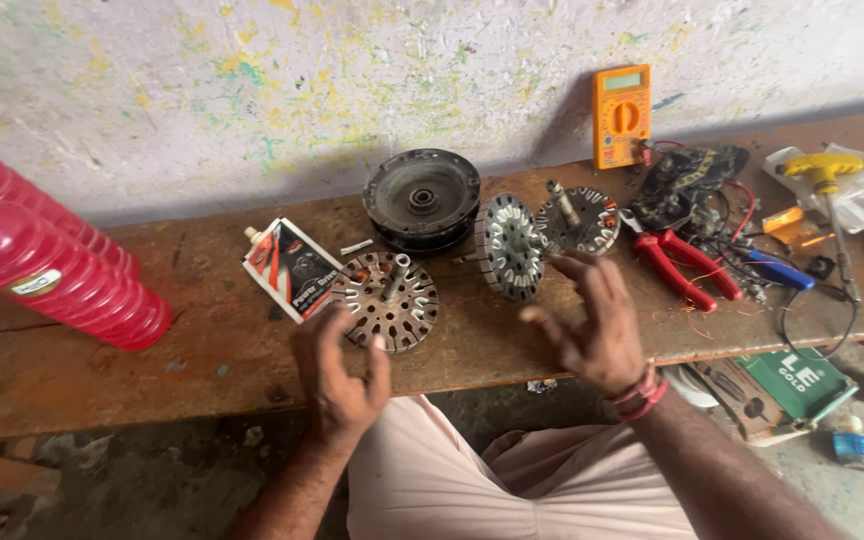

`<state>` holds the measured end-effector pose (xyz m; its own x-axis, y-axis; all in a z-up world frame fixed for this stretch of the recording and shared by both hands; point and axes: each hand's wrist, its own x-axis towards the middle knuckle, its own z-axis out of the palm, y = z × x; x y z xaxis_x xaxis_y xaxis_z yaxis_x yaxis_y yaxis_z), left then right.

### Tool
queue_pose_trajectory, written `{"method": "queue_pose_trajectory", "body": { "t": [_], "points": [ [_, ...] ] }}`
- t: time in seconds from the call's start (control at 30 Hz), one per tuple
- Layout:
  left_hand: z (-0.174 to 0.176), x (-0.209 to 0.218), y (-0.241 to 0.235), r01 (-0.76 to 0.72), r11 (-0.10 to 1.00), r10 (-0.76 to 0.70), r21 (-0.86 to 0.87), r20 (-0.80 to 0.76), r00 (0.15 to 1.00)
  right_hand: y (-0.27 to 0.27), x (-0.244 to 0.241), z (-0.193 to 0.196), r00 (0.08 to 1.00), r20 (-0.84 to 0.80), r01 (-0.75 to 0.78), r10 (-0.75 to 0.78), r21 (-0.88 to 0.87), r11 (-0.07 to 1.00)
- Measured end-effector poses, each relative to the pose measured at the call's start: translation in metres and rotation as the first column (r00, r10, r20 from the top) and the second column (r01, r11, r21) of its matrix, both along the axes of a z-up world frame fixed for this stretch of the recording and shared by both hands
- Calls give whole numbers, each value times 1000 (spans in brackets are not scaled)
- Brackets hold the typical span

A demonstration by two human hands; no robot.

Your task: The person works on a disassembled electric motor rotor, using pliers to strip and trim copper wire ends and adjusting the commutator segments. The person handles the rotor and stator components on a wooden workbench.

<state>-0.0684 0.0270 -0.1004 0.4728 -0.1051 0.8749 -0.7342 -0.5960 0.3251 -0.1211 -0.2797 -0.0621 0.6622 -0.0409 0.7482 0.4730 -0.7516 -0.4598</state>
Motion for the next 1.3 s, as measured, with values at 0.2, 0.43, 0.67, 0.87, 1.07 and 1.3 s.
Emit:
{"method": "queue_pose_trajectory", "body": {
  "t": [0.2, 0.43, 0.67, 0.87, 1.07, 1.3],
  "points": [
    [7, -4, 0, -97, 986, 110, 134, -90, 990, 32, 20, 23, 996, -46, 63, -70, -139, 988],
    [12, 1, -2, -123, 987, 142, 106, -188, 972, 39, 33, 30, 936, -346, 74, -68, 2, 997],
    [9, 1, -2, -100, 989, 118, 112, -160, 980, 21, 26, 49, 930, -356, -10, 92, 225, 974],
    [11, -1, -3, -113, 986, 135, 122, -184, 974, -27, 9, 83, 939, -212, -95, 270, 595, 798],
    [15, -4, -3, -100, 988, 124, 119, -218, 968, -81, 76, 131, 961, -202, 244, -189, 294, 924],
    [11, -1, -4, -126, 983, 153, 134, -213, 965, -69, 152, 115, 768, -610, 288, -194, 59, 956]
  ]
}}
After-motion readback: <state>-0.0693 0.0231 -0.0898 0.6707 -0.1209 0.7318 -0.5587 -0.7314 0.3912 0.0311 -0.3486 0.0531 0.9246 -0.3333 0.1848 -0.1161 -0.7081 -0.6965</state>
